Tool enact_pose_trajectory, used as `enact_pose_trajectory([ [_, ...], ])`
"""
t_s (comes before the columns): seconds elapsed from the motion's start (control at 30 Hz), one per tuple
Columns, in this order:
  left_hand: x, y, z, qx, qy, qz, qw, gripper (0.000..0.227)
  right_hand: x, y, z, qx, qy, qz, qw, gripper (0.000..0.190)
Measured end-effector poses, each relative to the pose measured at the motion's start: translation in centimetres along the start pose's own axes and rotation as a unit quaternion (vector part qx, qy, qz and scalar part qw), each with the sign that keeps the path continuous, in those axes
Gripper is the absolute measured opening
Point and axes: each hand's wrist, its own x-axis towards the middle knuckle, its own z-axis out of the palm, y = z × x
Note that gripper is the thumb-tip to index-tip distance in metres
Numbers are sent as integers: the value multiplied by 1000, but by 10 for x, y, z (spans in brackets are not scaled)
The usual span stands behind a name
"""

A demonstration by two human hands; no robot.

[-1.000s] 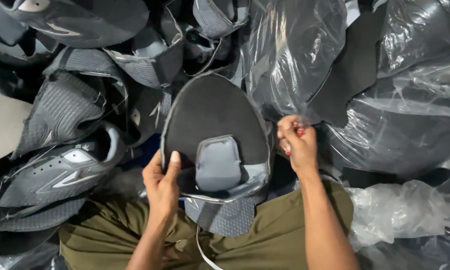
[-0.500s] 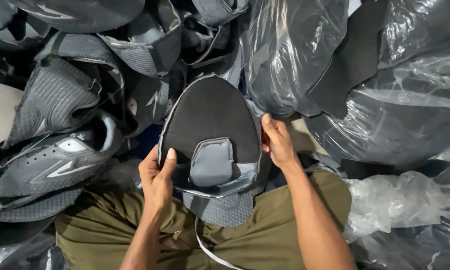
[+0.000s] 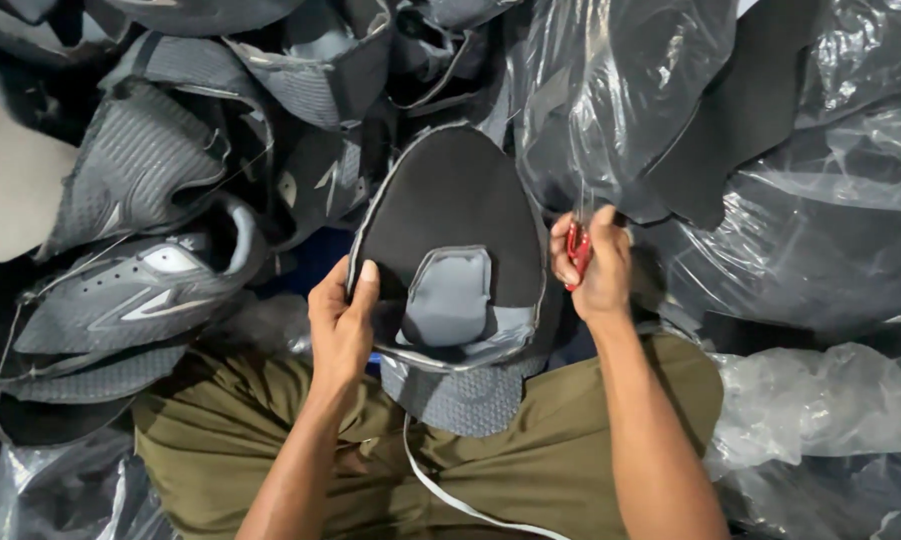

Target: The person uses trimming snips to remove excess material and threads from grey shoe upper components.

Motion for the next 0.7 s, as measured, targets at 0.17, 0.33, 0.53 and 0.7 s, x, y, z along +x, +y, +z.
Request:
enact_pose_trajectory([
  [0.17,8,9,-9,26,53,-5,998,34,-7,-18,27,-29,-106,-13,994,49],
  [0.33,14,7,-11,14,91,19,996,41,-10,-8,19,-67,-166,55,982,51],
  [0.53,18,21,5,-22,97,52,994,41,-9,18,-11,-157,-59,81,982,39],
  [0.7,20,17,6,-273,114,-56,954,45,-9,6,-15,31,71,56,995,39],
])
